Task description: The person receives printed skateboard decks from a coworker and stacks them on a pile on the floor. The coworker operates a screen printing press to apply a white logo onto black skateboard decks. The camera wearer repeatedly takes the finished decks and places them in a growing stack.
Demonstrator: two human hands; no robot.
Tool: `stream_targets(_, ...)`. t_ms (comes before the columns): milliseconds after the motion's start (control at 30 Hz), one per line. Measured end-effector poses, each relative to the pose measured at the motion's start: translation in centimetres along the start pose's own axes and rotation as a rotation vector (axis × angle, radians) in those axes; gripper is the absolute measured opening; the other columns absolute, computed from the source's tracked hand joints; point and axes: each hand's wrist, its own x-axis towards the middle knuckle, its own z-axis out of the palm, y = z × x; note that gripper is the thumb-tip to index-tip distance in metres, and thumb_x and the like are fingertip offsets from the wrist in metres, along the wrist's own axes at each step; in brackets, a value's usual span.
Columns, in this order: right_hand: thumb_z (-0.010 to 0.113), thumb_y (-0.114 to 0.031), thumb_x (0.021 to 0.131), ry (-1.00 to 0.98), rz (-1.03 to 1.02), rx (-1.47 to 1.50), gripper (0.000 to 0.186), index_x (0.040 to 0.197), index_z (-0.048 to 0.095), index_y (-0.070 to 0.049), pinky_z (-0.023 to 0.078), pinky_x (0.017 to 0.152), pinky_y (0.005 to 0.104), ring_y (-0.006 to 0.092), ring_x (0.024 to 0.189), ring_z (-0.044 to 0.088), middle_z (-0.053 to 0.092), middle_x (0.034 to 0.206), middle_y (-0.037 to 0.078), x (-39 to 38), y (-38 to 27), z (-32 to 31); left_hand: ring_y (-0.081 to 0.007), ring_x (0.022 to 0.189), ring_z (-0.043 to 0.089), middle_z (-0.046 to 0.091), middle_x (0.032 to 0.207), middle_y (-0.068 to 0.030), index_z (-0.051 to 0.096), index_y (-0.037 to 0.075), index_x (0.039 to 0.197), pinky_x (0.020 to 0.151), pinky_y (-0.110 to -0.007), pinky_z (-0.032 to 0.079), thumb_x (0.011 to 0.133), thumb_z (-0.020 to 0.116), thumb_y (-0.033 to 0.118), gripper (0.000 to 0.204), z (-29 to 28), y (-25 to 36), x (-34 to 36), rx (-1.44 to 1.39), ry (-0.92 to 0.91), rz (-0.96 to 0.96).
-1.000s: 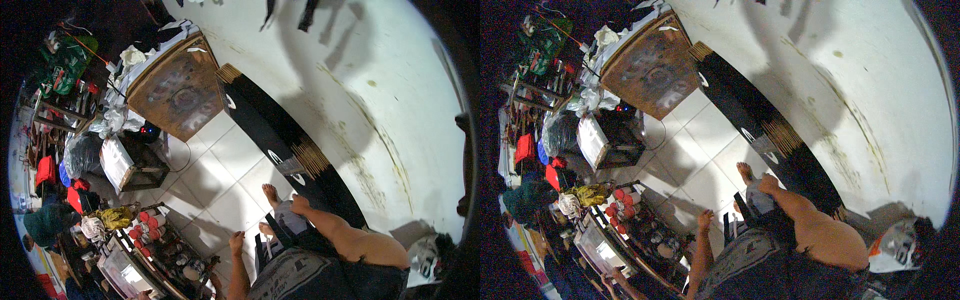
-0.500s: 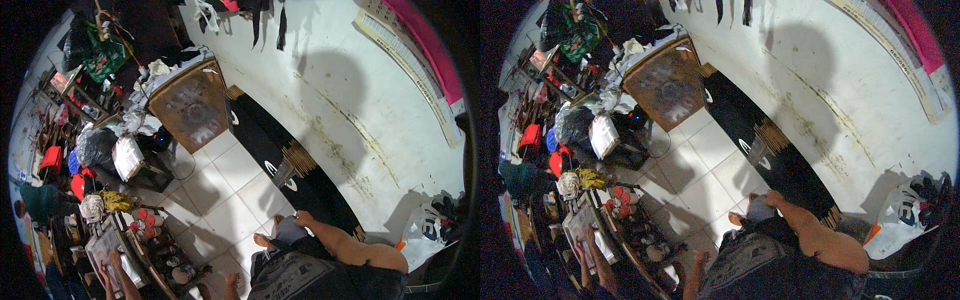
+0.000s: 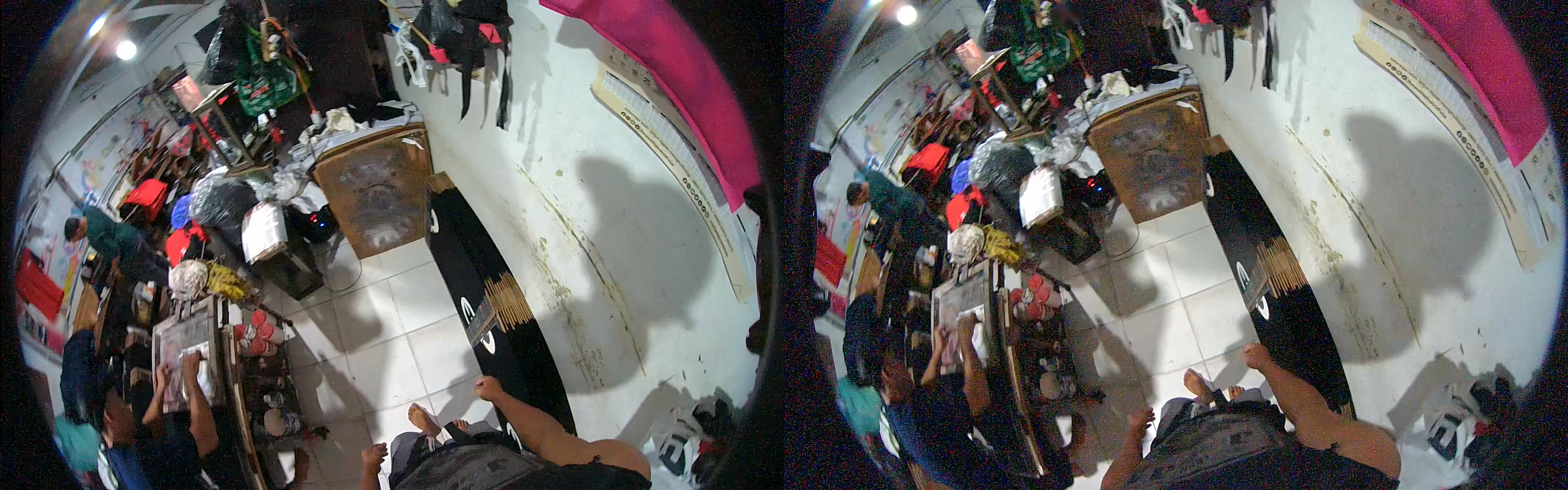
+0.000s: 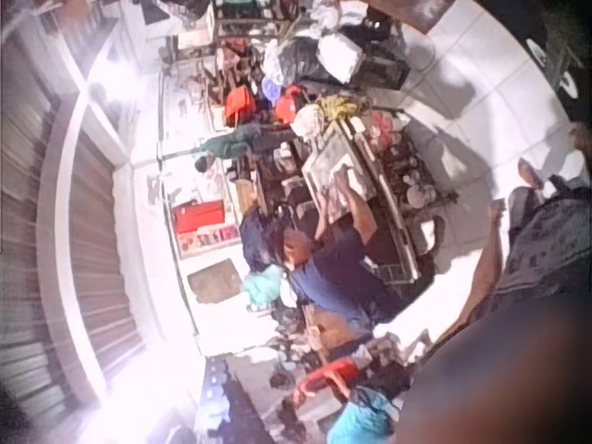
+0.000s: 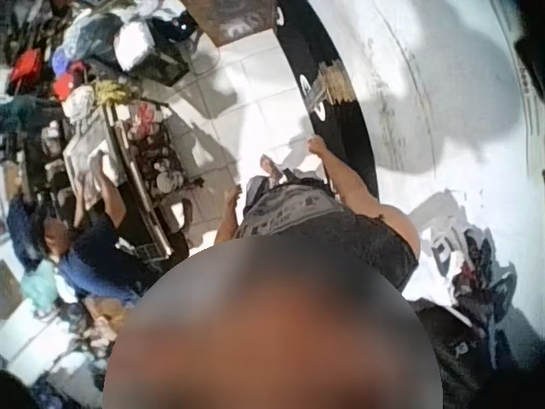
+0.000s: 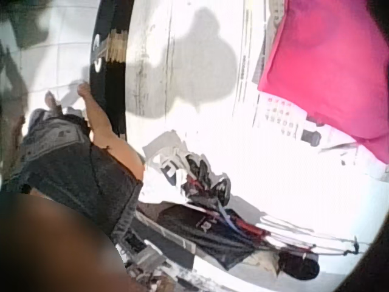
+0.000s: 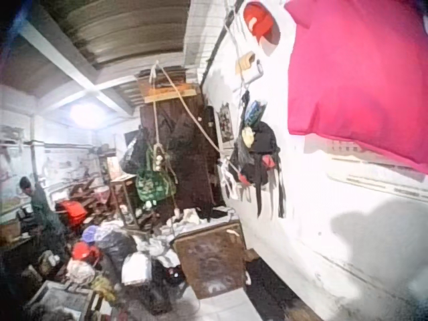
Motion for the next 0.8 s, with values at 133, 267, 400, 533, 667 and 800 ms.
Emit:
stream_targets(133, 0.064, -0.031, 0.067, -0.25, -0.108, -0.389, 0.028, 0.074, 0.066, -0.004, 0.048, 0.073, 0.0397, 0.0325, 0.08, 0.06, 0.063, 0.085, 0.016, -3.4, 6.2, 1.6, -0.0142, 0.062, 0.057, 0.062, 0.072, -0.0046, 0.063, 0.002, 0.085, 0.052, -0.026, 0.041, 0.072, 0.069, 0.02, 0.022, 1.4, -1.9, -2.3, -0.101, 0.058, 0.035)
stream_targets(267, 0.057, -0.027, 0.072, -0.545, -0.465, -0.906, 0.021, 0.078, 0.07, -0.012, 0.05, 0.067, 0.0404, 0.0253, 0.078, 0.063, 0.066, 0.081, 0.008, -7.4, 12.3, 2.0, -0.0149, 0.058, 0.055, 0.062, 0.07, -0.0058, 0.064, -0.001, 0.083, 0.052, -0.027, 0.043, 0.072, 0.069, 0.02, 0.025, 1.7, -8.2, -6.5, -0.1, 0.081, 0.299)
stream_targets(400, 0.056, -0.031, 0.075, -0.551, -0.576, -0.87, 0.025, 0.074, 0.068, -0.01, 0.049, 0.064, 0.0388, 0.0254, 0.072, 0.062, 0.064, 0.073, 0.007, -7.9, 14.3, 2.2, -0.0162, 0.06, 0.059, 0.065, 0.072, -0.0081, 0.067, 0.0, 0.08, 0.054, -0.028, 0.046, 0.072, 0.068, 0.025, 0.026, 1.9, -16.5, -7.3, 0.402, 0.25, -0.116)
stream_targets(533, 0.054, -0.035, 0.079, -0.507, -0.726, -0.915, 0.031, 0.071, 0.067, -0.008, 0.048, 0.062, 0.0372, 0.0255, 0.066, 0.062, 0.062, 0.066, 0.007, -5.3, 12.3, 2.8, -0.0189, 0.053, 0.052, 0.062, 0.065, -0.0071, 0.064, 0.008, 0.063, 0.05, -0.031, 0.042, 0.065, 0.067, 0.018, 0.01, 2.1, -25.8, -9.9, 0.271, 0.275, -0.131)
stream_targets(667, 0.054, -0.041, 0.08, -0.568, -0.592, -0.66, 0.04, 0.072, 0.065, -0.003, 0.048, 0.062, 0.0368, 0.0251, 0.063, 0.062, 0.061, 0.063, 0.008, -1.1, 7.3, 2.7, -0.0168, 0.057, 0.056, 0.064, 0.069, -0.006, 0.067, 0.011, 0.067, 0.05, -0.032, 0.044, 0.067, 0.064, 0.022, 0.011, 2.0, -29.6, -8.5, 0.519, 0.251, -0.129)
stream_targets(800, 0.059, -0.023, 0.073, -0.4, 0.056, 0.358, 0.019, 0.062, 0.054, -0.009, 0.037, 0.033, 0.0367, 0.0217, 0.042, 0.051, 0.049, 0.05, 0.005, -0.3, 1.3, 3.8, -0.0154, 0.058, 0.059, 0.065, 0.072, -0.0035, 0.067, 0.012, 0.084, 0.05, -0.033, 0.045, 0.073, 0.059, 0.022, 0.017, -1.9, -28.8, -5.6, 0.648, 0.029, 0.151)
